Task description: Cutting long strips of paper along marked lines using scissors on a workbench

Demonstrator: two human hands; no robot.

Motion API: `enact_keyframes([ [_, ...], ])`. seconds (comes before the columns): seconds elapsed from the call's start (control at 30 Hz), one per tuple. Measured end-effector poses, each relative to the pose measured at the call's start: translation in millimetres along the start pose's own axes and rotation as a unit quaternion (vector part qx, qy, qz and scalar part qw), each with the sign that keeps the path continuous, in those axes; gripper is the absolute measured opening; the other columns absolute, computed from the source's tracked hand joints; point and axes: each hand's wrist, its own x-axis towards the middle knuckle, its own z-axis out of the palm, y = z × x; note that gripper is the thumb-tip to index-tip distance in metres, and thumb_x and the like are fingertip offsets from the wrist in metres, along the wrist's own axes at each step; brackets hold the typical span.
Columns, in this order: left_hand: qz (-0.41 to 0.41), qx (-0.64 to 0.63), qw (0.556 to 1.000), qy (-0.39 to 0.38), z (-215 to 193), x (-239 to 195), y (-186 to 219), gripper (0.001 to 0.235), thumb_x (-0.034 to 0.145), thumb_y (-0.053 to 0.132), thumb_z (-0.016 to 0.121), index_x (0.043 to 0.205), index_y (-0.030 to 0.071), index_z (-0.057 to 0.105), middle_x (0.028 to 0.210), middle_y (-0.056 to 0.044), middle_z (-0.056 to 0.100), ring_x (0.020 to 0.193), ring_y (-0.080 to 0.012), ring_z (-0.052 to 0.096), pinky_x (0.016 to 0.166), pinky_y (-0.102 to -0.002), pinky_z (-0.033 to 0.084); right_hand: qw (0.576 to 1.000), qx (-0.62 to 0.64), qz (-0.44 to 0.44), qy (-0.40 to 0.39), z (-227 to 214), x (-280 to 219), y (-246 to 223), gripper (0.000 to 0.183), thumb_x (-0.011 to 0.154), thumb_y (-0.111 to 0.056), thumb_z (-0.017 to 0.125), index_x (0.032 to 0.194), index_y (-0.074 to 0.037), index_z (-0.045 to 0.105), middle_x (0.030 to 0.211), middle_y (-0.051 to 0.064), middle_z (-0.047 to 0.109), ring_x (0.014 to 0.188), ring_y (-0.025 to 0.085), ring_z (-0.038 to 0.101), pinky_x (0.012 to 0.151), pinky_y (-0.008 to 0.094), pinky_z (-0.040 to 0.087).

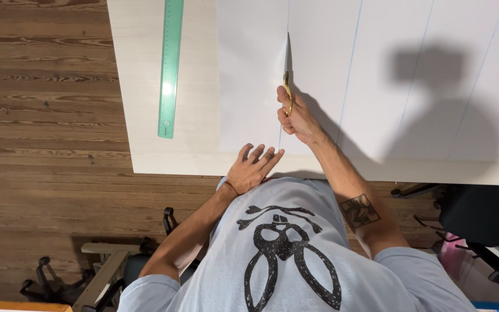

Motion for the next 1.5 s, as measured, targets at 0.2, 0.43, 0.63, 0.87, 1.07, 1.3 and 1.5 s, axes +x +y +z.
enact_keyframes([
  [0.2,0.000,0.006,1.000,0.008,12,-8,0,0.054,0.127,0.051,0.040,0.163,0.024,0.072,0.142,-0.006,0.074,0.135,-0.0310,0.066,0.125,-0.056,0.051,1.000,-0.015,0.001,0.002,-3,18,-20,0.056,0.118,-0.074,0.059,0.115,-0.020,0.046,0.056,-0.007,0.031,0.046,0.004,0.021,0.036,0.017,0.020],
  [0.43,-0.003,0.022,0.999,0.031,-10,14,-4,0.036,0.123,0.029,0.063,0.156,0.025,0.077,0.136,-0.002,0.075,0.128,-0.0275,0.068,0.119,-0.052,0.058,1.000,-0.015,0.006,0.009,-4,34,-40,0.060,0.116,-0.076,0.061,0.121,-0.018,0.045,0.057,-0.007,0.031,0.046,0.004,0.022,0.036,0.017,0.020],
  [0.63,-0.001,0.032,0.998,0.054,-16,23,-6,0.034,0.118,0.022,0.072,0.150,0.027,0.081,0.133,-0.001,0.075,0.125,-0.0251,0.069,0.115,-0.050,0.062,1.000,-0.007,0.003,0.016,-10,52,-45,0.061,0.116,-0.075,0.062,0.123,-0.017,0.045,0.057,-0.007,0.032,0.045,0.004,0.022,0.036,0.017,0.019],
  [0.87,-0.004,0.033,0.998,0.055,-17,25,-5,0.033,0.118,0.019,0.072,0.149,0.028,0.081,0.134,-0.002,0.076,0.125,-0.0249,0.070,0.115,-0.050,0.062,1.000,-0.006,0.001,0.015,-10,60,-58,0.061,0.116,-0.075,0.062,0.123,-0.017,0.045,0.057,-0.006,0.031,0.045,0.005,0.021,0.037,0.018,0.019],
  [1.07,-0.002,0.031,0.999,0.038,-14,20,-6,0.035,0.119,0.020,0.070,0.153,0.028,0.079,0.136,-0.001,0.075,0.126,-0.0244,0.069,0.117,-0.050,0.060,1.000,0.002,0.002,0.021,-15,75,-63,0.063,0.115,-0.076,0.063,0.124,-0.016,0.046,0.059,-0.007,0.033,0.046,0.005,0.023,0.037,0.018,0.021],
  [1.3,-0.003,0.019,0.999,0.027,-12,17,-6,0.038,0.122,0.021,0.064,0.157,0.027,0.076,0.139,-0.002,0.073,0.129,-0.0254,0.068,0.121,-0.051,0.058,1.000,-0.012,-0.010,0.006,-23,96,-81,0.059,0.113,-0.078,0.064,0.115,-0.021,0.047,0.058,-0.007,0.032,0.045,0.006,0.023,0.036,0.019,0.022],
  [1.5,-0.001,0.031,0.999,0.019,-7,12,-6,0.039,0.123,0.024,0.063,0.160,0.028,0.074,0.139,-0.001,0.072,0.130,-0.0250,0.066,0.123,-0.052,0.056,1.000,-0.010,-0.022,0.004,-21,101,-93,0.061,0.113,-0.078,0.065,0.117,-0.020,0.047,0.057,-0.006,0.032,0.044,0.005,0.022,0.037,0.019,0.023],
])
